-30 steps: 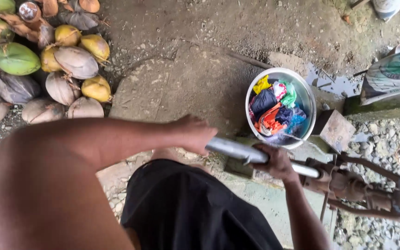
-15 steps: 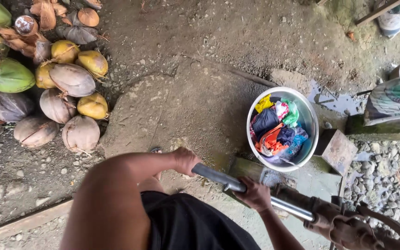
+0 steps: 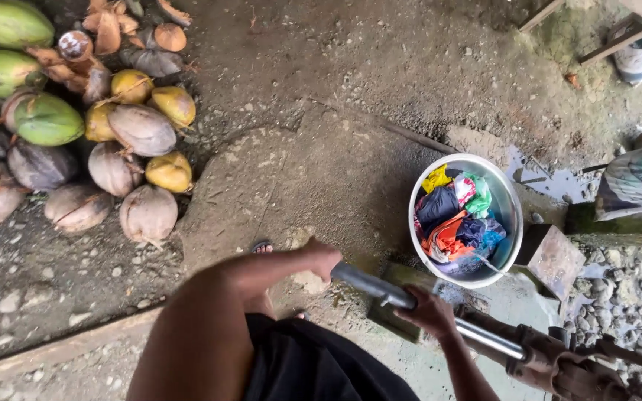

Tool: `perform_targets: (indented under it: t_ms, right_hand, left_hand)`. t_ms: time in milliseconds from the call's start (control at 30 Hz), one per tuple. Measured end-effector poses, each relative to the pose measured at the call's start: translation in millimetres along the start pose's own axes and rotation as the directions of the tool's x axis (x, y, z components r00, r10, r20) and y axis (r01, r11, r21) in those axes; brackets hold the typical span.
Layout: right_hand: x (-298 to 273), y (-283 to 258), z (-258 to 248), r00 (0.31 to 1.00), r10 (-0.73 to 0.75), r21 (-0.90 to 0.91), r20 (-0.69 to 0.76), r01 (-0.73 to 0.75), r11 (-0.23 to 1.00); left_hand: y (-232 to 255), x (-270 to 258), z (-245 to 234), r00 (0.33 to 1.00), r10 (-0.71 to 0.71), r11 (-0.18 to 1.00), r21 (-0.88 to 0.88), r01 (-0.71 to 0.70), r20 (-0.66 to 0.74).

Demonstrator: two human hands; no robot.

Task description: Operating a manual hand pump to fill a basin with water for laundry.

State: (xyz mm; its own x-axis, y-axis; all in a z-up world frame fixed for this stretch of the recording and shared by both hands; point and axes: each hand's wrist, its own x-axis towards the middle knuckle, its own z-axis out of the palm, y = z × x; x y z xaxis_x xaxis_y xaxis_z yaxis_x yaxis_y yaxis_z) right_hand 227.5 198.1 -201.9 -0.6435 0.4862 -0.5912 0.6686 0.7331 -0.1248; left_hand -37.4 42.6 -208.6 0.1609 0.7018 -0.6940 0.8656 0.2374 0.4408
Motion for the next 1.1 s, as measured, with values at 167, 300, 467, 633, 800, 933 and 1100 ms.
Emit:
perform_targets:
  t_ms: [167, 300, 467, 633, 800, 933, 1100]
  right_hand:
    - [-70.9, -29.8, -78.5, 0.996, 0.094, 0.372, -0.006, -0.085, 0.924]
    - [-106.8, 2.0, -103.9, 0.973, 0.01, 0.524, -0.229, 0.115, 0.844]
    - [-127.3, 33.1, -84.3, 0.883, -0.1, 0.493, -0.459, 0.346, 0.798]
    - [-111.7, 19.0, -69.7, 0.832, -0.237, 0.316, -0.502, 0.432, 0.845]
    - [-96.1, 25.6, -66.5, 0.776, -0.26, 0.192, -0.574, 0.436, 0.879]
    - [-66.9, 17.2, -50.2, 0.858, -0.13, 0.224, -0.496, 0.271, 0.936]
    - [-20.0, 15.5, -5.8, 0.887, -0.214, -0.071, -0.409, 0.203, 0.977]
  left_hand:
    - [40.3, -70.3, -53.1, 0.979, 0.106, 0.99, 0.115, -0.086, -0.177]
    - [119.1, -164.5, -118.6, 0.895, 0.244, 0.948, 0.286, -0.139, -0.375]
    - [171.2, -192.5, -117.6, 0.886, 0.318, 0.874, 0.466, -0.137, -0.337]
    - [139.8, -185.7, -76.5, 0.947, 0.168, 0.951, 0.298, -0.083, -0.275]
    - [117.8, -153.8, -79.2, 0.91, 0.23, 0.931, 0.349, -0.104, -0.344]
    - [79.7, -116.2, -69.6, 0.921, 0.219, 0.964, 0.215, -0.154, -0.321]
    - [27.5, -46.0, -37.1, 0.993, 0.052, 0.99, 0.136, -0.037, -0.111]
